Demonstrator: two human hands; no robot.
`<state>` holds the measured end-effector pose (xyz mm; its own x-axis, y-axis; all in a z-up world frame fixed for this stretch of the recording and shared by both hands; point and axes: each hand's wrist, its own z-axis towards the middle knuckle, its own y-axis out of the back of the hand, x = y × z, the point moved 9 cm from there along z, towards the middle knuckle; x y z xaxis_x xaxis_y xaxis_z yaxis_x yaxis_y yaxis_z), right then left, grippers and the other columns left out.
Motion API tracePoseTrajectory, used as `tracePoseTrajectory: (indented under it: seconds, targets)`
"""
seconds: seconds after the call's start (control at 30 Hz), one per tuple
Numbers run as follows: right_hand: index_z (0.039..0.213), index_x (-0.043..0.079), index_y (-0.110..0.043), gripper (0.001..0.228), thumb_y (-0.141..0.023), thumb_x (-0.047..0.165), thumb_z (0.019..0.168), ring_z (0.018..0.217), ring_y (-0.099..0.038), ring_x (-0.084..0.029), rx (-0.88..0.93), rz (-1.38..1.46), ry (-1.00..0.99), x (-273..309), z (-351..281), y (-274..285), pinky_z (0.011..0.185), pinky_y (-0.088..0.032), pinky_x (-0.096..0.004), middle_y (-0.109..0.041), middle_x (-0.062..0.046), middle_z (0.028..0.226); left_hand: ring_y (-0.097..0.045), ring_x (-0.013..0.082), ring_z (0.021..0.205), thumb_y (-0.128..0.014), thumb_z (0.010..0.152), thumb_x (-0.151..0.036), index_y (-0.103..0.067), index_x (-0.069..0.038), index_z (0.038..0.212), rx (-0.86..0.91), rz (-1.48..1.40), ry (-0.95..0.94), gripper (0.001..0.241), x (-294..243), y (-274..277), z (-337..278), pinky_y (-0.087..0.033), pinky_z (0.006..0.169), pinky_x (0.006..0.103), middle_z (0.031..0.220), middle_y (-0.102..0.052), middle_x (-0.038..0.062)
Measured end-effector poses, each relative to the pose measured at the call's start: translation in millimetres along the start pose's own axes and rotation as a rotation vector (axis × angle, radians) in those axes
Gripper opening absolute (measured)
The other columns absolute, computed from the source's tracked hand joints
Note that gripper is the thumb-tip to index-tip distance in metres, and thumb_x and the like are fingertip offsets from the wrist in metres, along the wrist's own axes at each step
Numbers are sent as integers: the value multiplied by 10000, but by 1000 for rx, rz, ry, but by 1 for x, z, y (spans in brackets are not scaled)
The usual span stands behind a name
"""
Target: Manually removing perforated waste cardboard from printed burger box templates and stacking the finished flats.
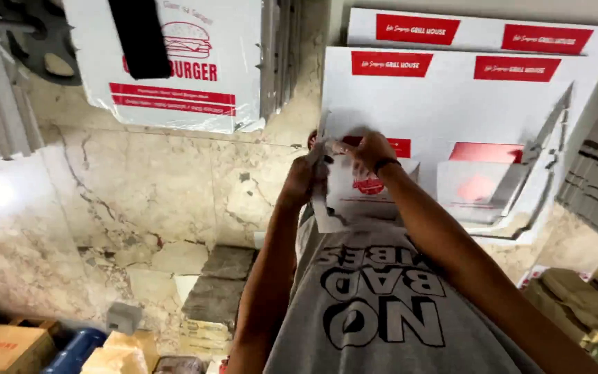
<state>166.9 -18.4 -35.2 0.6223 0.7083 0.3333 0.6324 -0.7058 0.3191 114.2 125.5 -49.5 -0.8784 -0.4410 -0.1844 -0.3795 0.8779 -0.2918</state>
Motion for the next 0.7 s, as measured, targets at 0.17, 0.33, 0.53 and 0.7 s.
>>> tracePoseTrajectory:
  seconds: [0.17, 0.33, 0.53, 0.7]
  targets:
    - [1296, 29, -651, 572, -753, 440, 912, 1190, -655, -399, -25, -14, -12, 3, -18, 6, 1016, -551, -522, -702, -246, 1181, -687, 327, 472, -486, 1037, -481, -673, 53, 989, -148, 305, -204, 568, -11, -12, 37, -636, 424, 481, 669, -682, 282]
    - [979, 81, -658, 414, -585, 488, 963, 848, -705, -386, 79, -9, 114, -2, 50, 10, 589, -637, -483, -687, -197, 932, -561, 255, 336, -449, 1062, -403, -664, 79, 1033, -131, 327, -265, 529, -17, -19, 37, -564, 271, 419, 573, -623, 237]
    - [976, 89, -645, 355, -672, 434, 897, 762, -693, -284, 12, 514, -110, -67, 145, -14, 680, -649, -385, -642, -155, 845, -536, 218, 295, -521, 847, 5, -635, 83, 996, -52, 525, -515, 203, -45, -75, -4, -479, 230, 322, 529, -577, 173]
    - [1283, 149, -679, 796, -1032, 534, 682, 1313, -521, -309, -159, 1251, -105, -155, 253, -57, 1050, -524, -422, -562, -193, 1373, -539, 155, 329, -434, 901, 58, -565, 121, 1073, 50, 577, -612, 226, -59, -116, -45, -442, 242, 247, 831, -699, 273]
